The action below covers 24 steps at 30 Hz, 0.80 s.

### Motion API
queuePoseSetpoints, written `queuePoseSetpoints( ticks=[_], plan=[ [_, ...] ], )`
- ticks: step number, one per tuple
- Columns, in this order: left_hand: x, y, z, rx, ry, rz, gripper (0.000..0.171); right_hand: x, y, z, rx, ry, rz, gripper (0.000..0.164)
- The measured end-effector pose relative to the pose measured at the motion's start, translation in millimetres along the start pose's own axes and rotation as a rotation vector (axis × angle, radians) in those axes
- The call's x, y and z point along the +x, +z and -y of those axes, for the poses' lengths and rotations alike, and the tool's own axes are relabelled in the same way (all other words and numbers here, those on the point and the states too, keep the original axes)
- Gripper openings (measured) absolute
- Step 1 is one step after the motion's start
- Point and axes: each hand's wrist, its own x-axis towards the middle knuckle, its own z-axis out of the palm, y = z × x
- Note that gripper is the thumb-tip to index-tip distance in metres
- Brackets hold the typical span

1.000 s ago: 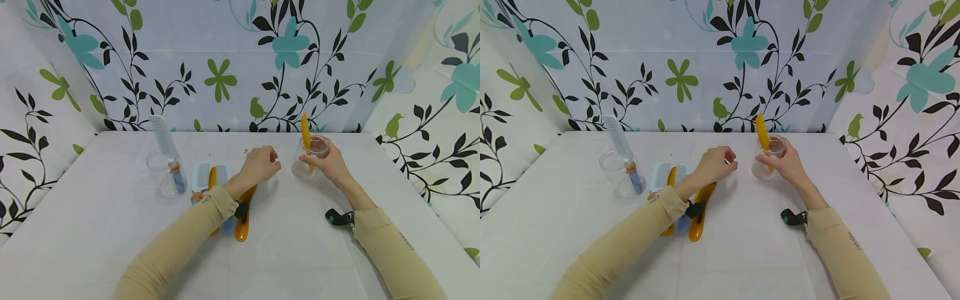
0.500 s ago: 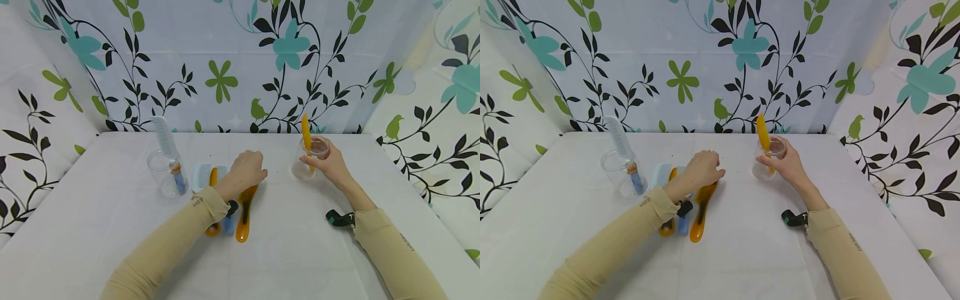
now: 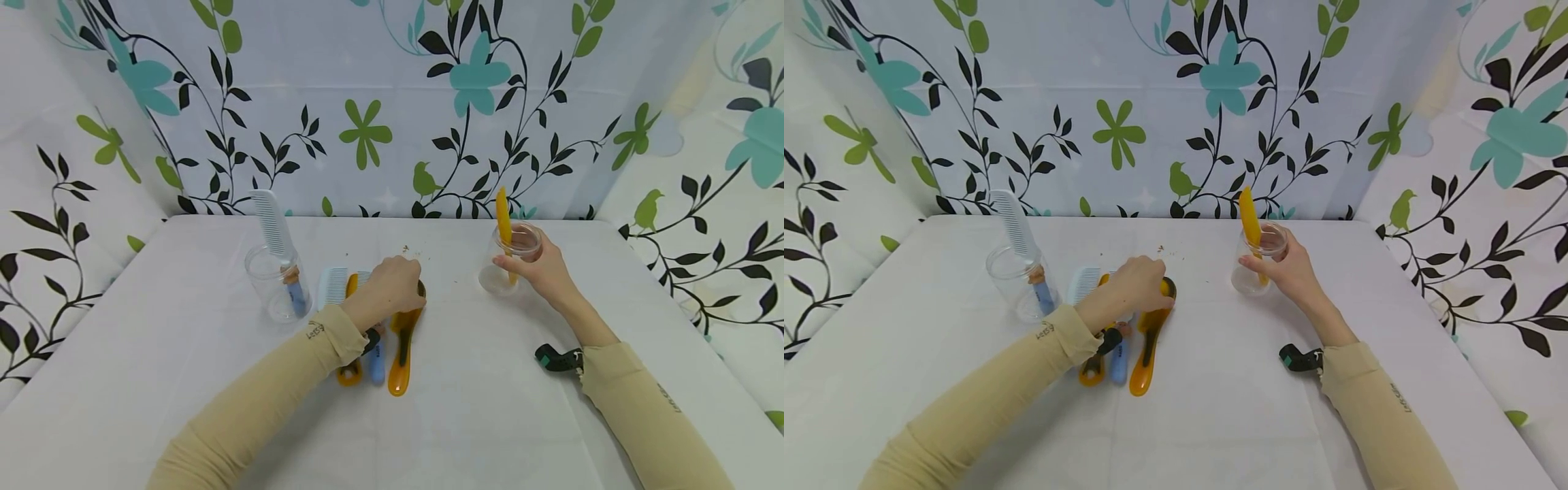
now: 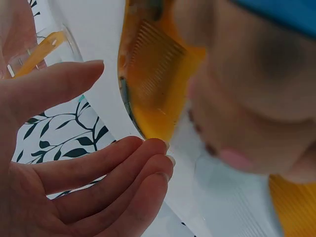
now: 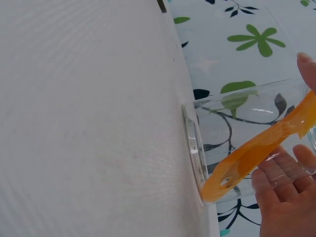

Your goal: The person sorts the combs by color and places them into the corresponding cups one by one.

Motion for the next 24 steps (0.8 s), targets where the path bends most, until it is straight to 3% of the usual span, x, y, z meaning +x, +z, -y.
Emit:
queuePoseSetpoints(
  ticks=[7, 24],
  plan=[
    [-4.1, 3.2, 2.1, 0.006, -0.001, 0.036, 0.036, 0.2, -0.3, -0.9, -0.009, -0.004, -0.004, 0.074],
    [-2.0, 8.3, -0.7, 0.036, -0.006, 0.034, 0.042, 0.7, -0.5, -4.0, -0.009, -0.007, -0.003, 0.074]
  ],
)
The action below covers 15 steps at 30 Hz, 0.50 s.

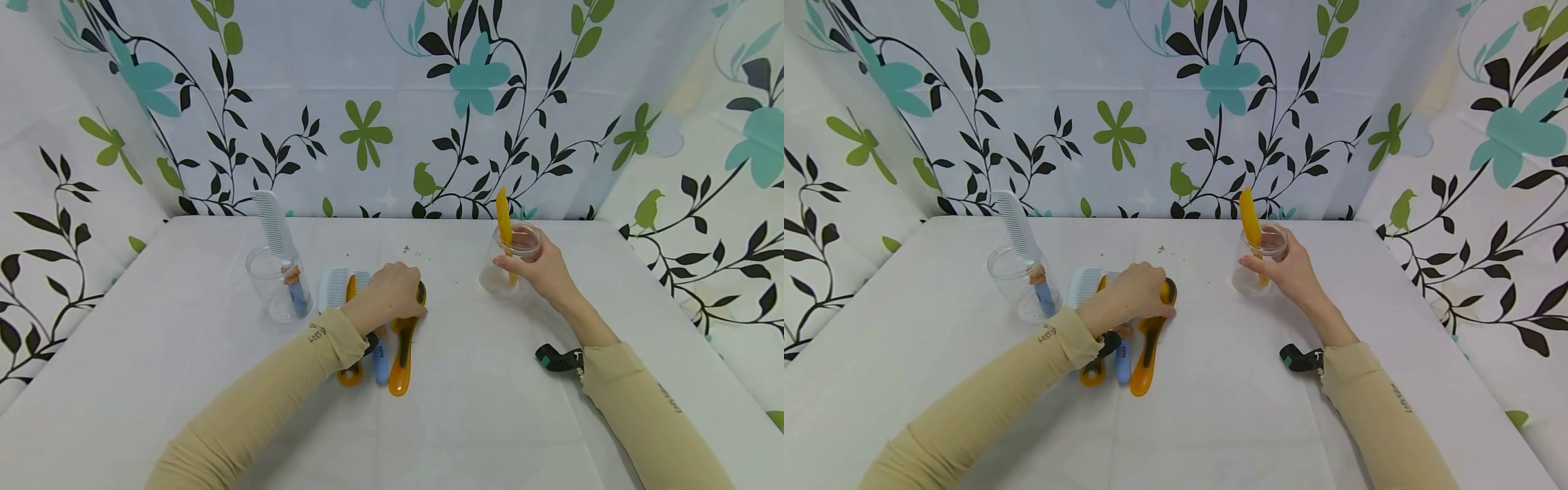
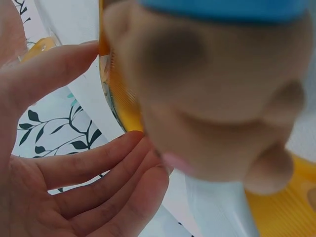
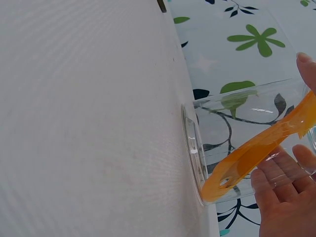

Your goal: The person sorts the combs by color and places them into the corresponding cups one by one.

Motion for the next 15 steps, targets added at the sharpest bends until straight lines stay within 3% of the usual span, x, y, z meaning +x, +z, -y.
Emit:
queuePoseSetpoints(
  ticks=[15],
  plan=[
    [3.4, 3.1, 0.5, 0.015, 0.000, 0.004, 0.039, 1.0, -0.4, -0.8, -0.003, 0.005, 0.001, 0.074]
  ],
)
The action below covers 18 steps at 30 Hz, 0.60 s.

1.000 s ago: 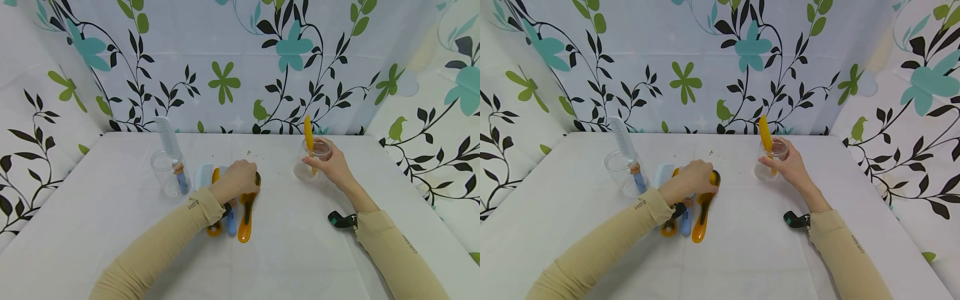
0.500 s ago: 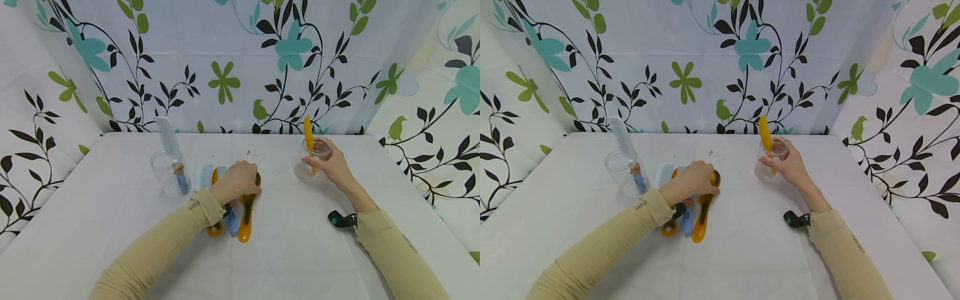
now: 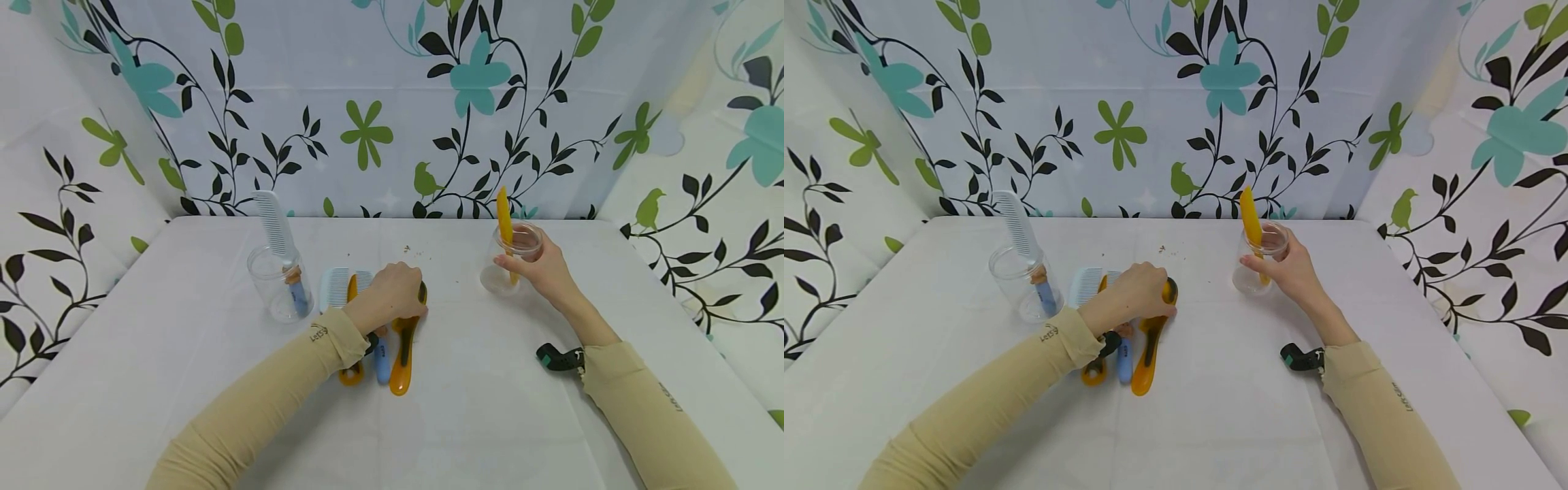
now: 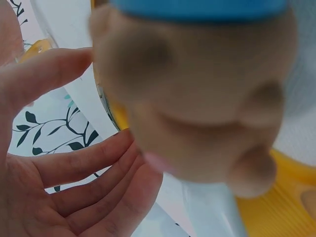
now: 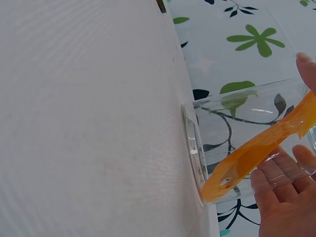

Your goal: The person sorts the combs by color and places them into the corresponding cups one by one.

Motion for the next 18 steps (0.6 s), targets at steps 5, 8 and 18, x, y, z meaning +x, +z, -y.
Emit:
queuePoseSetpoints(
  ticks=[5, 8, 18],
  plan=[
    [1.0, 0.3, 0.9, -0.008, 0.002, 0.000, 0.037, 0.2, -0.3, 0.3, -0.004, -0.002, 0.000, 0.074],
    [1.6, 0.1, 1.3, -0.012, 0.002, -0.001, 0.038, 0.3, -0.3, 1.0, -0.003, -0.004, 0.001, 0.074],
    [3.5, 0.6, 3.1, -0.057, -0.020, 0.029, 0.037, -0.1, 0.7, 1.7, 0.004, -0.001, 0.001, 0.073]
  ],
)
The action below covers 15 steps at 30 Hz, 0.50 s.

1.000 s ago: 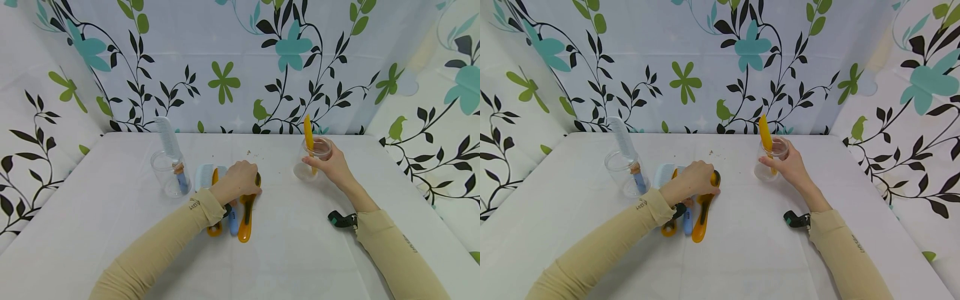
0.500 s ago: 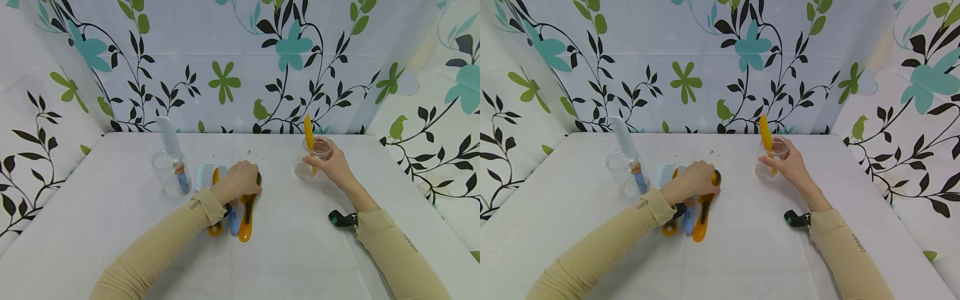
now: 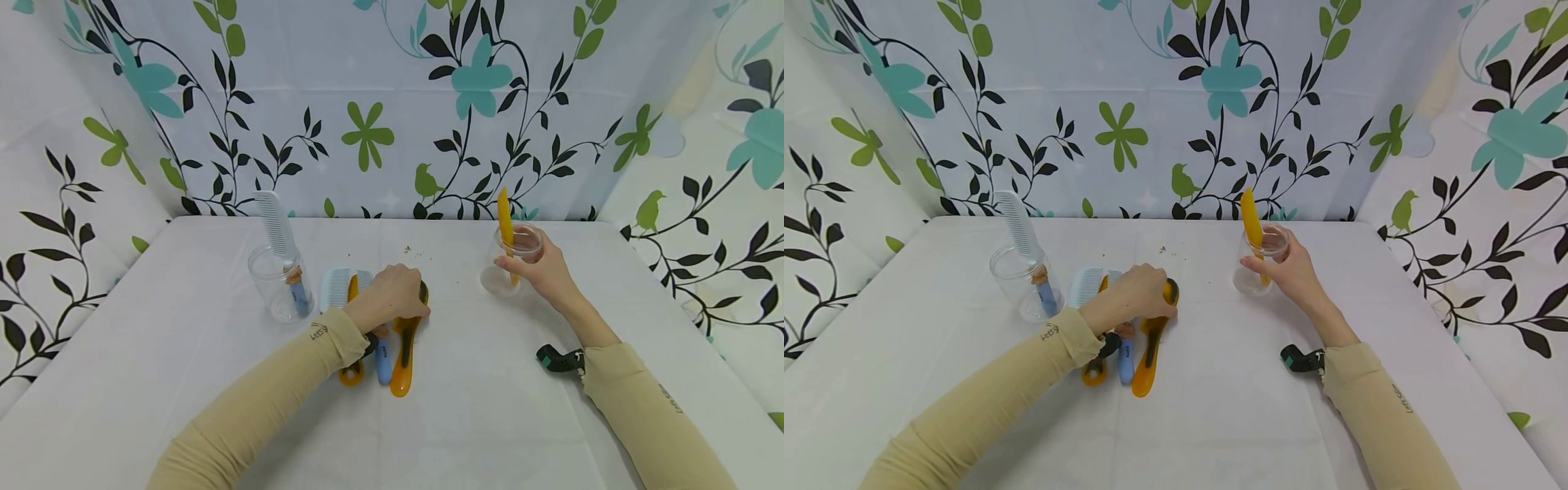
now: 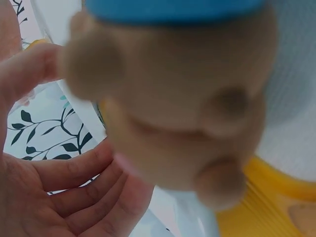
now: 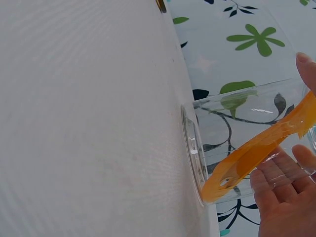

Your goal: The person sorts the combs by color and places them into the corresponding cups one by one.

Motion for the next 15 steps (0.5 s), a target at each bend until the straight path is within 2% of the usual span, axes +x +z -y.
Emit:
queuePoseSetpoints(
  ticks=[11, 15],
  plan=[
    [0.5, 0.9, 0.3, -0.029, 0.039, -0.019, 0.038, -2.2, -0.3, 3.9, 0.007, -0.012, -0.007, 0.071],
    [0.0, -0.7, 0.2, -0.083, 0.030, 0.003, 0.038, -2.8, 0.0, 4.5, 0.011, -0.018, -0.004, 0.072]
  ],
)
